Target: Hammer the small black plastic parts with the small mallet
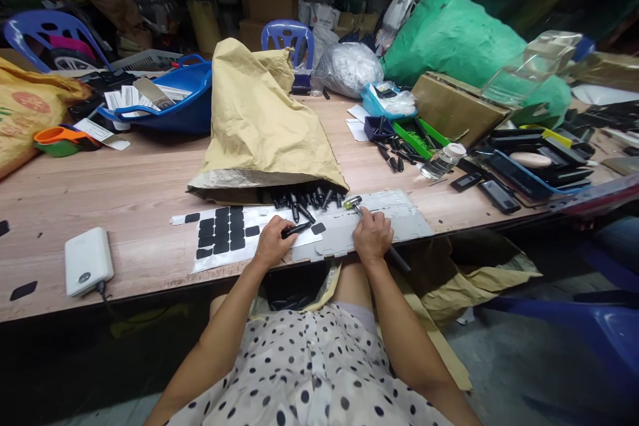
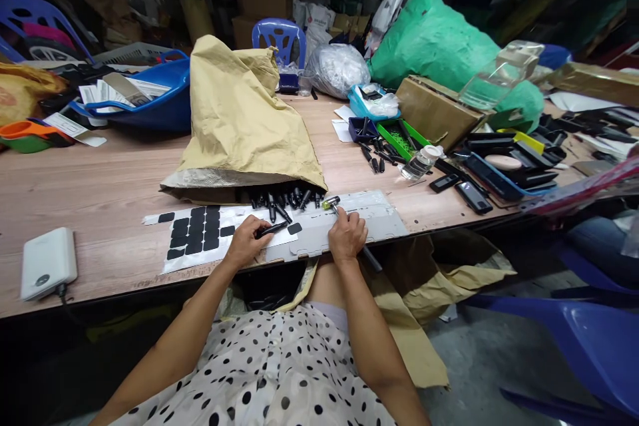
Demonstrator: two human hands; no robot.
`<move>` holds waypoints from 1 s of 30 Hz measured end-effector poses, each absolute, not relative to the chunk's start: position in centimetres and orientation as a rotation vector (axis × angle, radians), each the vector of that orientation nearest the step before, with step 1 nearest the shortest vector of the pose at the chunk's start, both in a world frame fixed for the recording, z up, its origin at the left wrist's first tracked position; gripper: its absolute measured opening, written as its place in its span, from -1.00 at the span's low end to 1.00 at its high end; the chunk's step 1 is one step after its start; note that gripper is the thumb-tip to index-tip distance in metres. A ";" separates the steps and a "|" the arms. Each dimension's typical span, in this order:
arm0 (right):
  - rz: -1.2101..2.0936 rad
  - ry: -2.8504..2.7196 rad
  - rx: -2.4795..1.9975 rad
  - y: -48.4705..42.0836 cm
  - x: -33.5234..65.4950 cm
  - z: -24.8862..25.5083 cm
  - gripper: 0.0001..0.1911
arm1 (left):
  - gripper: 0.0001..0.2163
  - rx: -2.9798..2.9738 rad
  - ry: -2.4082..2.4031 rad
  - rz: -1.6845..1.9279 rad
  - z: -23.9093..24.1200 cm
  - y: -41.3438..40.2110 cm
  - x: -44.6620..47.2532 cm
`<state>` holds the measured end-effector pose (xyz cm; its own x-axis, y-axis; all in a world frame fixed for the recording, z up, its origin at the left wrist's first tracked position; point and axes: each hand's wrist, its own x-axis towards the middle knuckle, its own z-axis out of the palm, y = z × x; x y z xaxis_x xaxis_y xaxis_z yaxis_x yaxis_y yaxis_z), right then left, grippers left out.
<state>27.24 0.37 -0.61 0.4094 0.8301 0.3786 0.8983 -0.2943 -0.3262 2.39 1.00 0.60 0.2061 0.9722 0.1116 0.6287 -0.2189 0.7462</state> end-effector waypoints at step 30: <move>0.305 -1.859 -1.515 -5.1 20.0 1.2 -0.54 | -0.90 1.801 1.590 0.803 0.3 1.2 3.7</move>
